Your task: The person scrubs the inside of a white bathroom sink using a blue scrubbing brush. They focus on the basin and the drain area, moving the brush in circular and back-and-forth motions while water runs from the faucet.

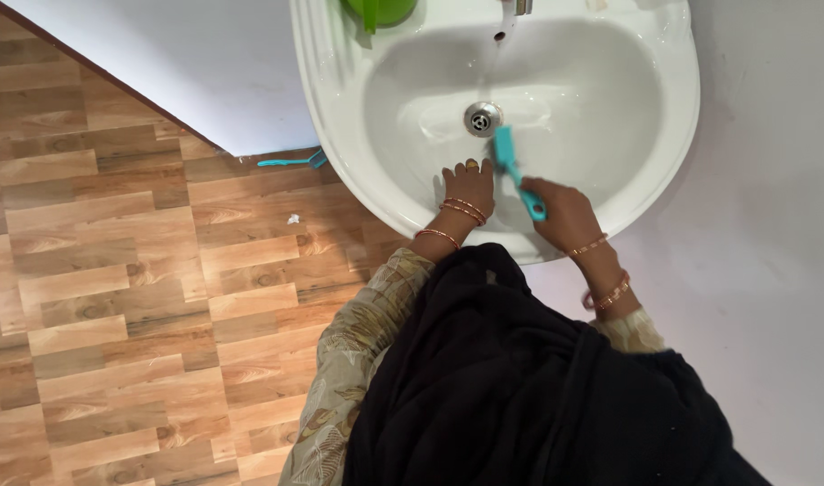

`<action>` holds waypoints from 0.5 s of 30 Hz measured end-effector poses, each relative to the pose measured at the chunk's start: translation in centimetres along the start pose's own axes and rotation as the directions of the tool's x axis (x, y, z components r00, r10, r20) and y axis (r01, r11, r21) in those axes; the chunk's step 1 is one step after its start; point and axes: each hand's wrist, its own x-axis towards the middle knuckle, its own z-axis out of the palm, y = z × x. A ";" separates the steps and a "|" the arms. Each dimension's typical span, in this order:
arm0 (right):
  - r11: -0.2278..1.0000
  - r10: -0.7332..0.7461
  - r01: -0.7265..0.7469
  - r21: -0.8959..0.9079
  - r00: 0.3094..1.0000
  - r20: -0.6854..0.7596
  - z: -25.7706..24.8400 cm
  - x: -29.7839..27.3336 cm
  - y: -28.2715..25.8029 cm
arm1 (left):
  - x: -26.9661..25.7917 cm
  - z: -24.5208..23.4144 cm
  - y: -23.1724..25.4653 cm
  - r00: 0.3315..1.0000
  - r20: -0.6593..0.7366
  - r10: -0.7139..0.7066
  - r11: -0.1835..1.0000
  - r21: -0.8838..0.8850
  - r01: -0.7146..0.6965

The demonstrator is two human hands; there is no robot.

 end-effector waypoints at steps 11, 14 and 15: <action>0.993 0.086 -0.099 0.069 0.981 0.173 -1.4 -0.6 -0.9 | 0.5 1.2 0.2 0.998 -0.063 0.014 1.000 0.027 -0.012; 0.999 0.027 -0.029 0.028 0.998 0.060 0.2 0.8 -0.6 | -0.2 -0.2 0.2 0.998 -0.051 0.031 0.999 0.023 -0.030; 0.999 0.038 -0.036 -0.025 0.997 0.071 0.2 0.6 -0.7 | -0.3 -0.6 0.2 0.997 -0.061 0.040 0.999 0.026 -0.038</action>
